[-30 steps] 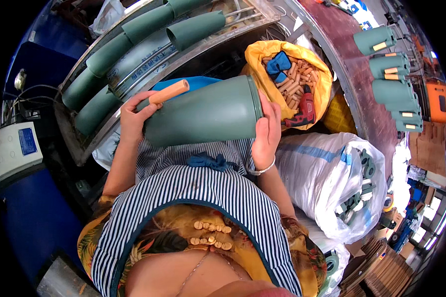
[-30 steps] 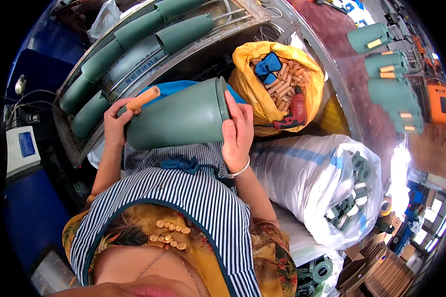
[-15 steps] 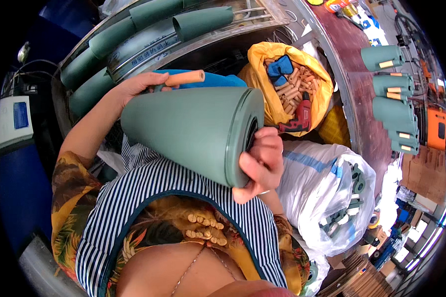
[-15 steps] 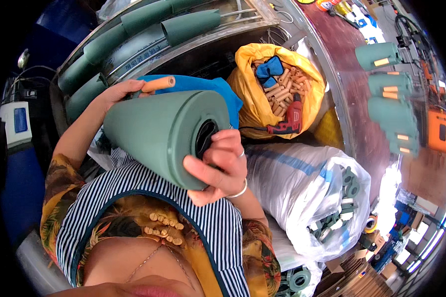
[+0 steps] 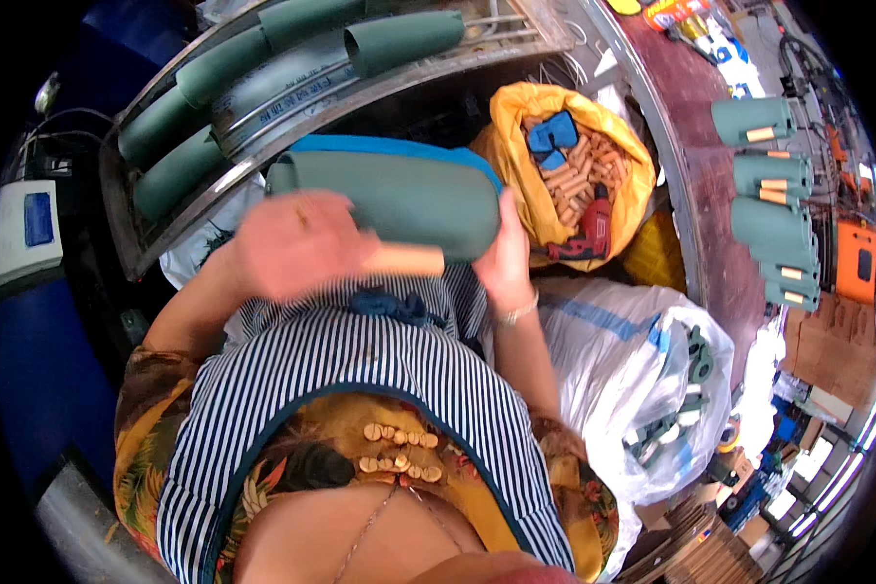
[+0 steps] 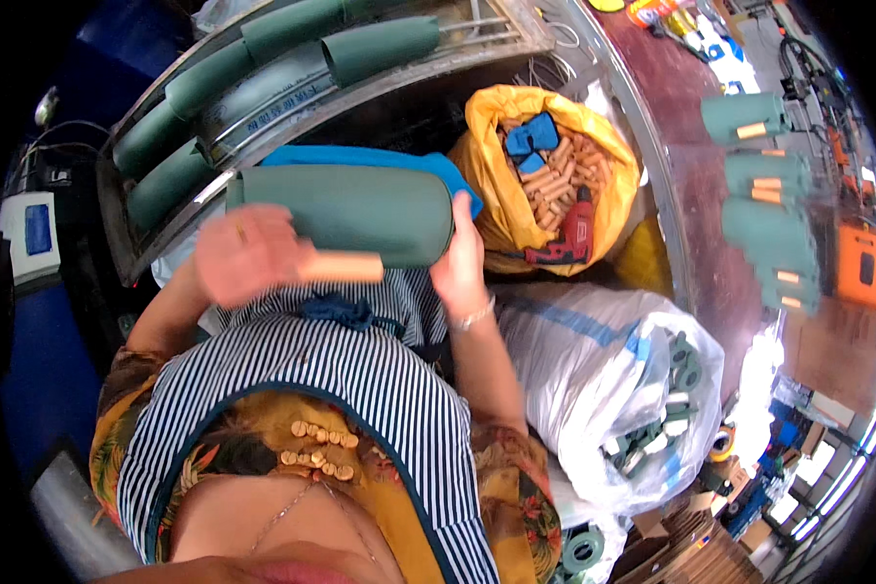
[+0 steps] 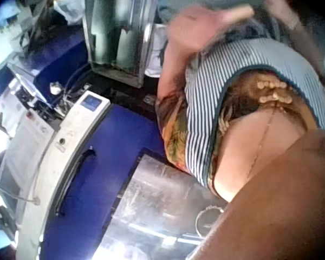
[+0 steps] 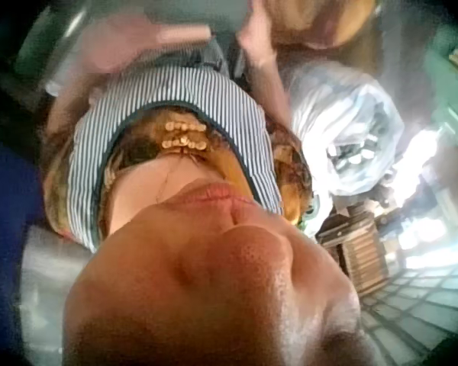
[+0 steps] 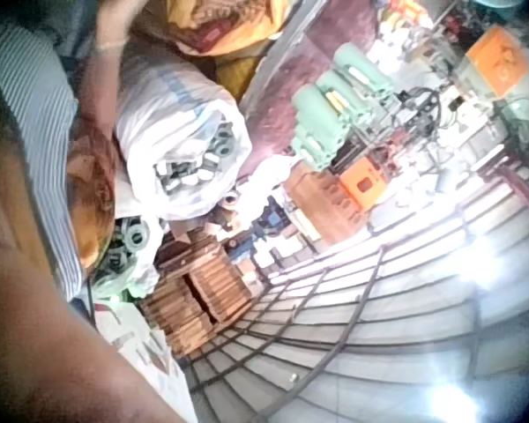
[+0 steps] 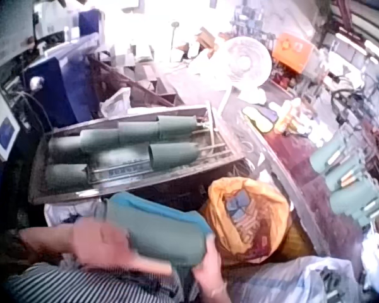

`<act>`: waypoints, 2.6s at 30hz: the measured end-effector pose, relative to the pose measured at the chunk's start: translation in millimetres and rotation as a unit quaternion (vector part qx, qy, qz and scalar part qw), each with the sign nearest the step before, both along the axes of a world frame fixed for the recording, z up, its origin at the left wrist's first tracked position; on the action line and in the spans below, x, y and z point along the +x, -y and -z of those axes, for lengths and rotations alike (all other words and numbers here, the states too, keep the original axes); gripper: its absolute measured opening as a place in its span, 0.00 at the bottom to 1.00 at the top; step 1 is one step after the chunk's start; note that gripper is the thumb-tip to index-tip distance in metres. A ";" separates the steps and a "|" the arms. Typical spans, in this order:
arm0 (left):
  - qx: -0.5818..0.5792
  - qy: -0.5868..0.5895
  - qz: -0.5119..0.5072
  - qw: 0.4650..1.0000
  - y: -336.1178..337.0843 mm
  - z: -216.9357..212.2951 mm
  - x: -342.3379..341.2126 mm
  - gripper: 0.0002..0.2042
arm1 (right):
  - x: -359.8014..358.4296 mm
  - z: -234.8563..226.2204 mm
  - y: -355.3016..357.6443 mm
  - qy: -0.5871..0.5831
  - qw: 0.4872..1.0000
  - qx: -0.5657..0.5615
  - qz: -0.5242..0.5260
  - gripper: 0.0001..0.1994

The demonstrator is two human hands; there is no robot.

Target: The person uses a red power drill to create holes in green plastic containers, attaches orange handles to them by hand, and wipes the containers with a blue cloth before placing them on a metal rack.

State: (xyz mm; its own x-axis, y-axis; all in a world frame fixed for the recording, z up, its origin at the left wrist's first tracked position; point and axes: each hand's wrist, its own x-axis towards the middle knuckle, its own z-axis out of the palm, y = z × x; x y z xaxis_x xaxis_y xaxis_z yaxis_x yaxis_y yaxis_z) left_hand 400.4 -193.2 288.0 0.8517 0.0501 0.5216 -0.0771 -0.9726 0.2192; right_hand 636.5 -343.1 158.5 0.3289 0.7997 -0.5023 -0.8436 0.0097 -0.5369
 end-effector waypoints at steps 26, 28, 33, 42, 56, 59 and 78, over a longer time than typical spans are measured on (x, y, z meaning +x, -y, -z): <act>0.008 0.036 -0.126 0.991 -26.5 31.8 93.3 0.19 | 148.7 -118.2 104.2 0.525 0.784 0.025 0.331 0.14; 0.016 -0.137 -0.231 0.963 -47.1 95.2 62.8 0.24 | 203.9 -130.9 112.2 0.541 0.750 0.027 0.381 0.13; 0.021 -0.201 -0.311 0.929 -42.0 171.2 13.3 0.26 | 329.0 -116.1 141.0 0.610 0.631 -0.212 0.430 0.17; -0.081 -0.190 -0.371 0.905 -58.7 163.9 14.2 0.19 | 520.5 -88.2 144.5 0.656 0.521 -0.353 0.416 0.21; -0.054 -0.135 -0.353 0.924 -55.0 172.9 13.8 0.16 | 359.6 -52.0 -5.3 0.844 0.493 -0.209 -0.026 0.22; -0.191 -0.008 -0.379 0.905 -57.5 190.8 9.7 0.10 | 150.6 -116.5 -51.5 0.674 0.702 0.032 -0.229 0.20; -0.226 0.036 -0.939 0.258 159.2 401.8 -440.0 0.14 | -293.3 -257.3 -20.0 0.475 0.736 0.352 -0.331 0.06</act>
State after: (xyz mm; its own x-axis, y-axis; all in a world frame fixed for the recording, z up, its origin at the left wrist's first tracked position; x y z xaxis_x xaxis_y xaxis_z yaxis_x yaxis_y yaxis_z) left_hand -39.6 -352.4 -113.9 -0.9058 0.4084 0.1129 0.4171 0.8127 0.4069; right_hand 343.2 -323.1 415.8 -0.3140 0.8946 0.3181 -0.0367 0.3234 -0.9456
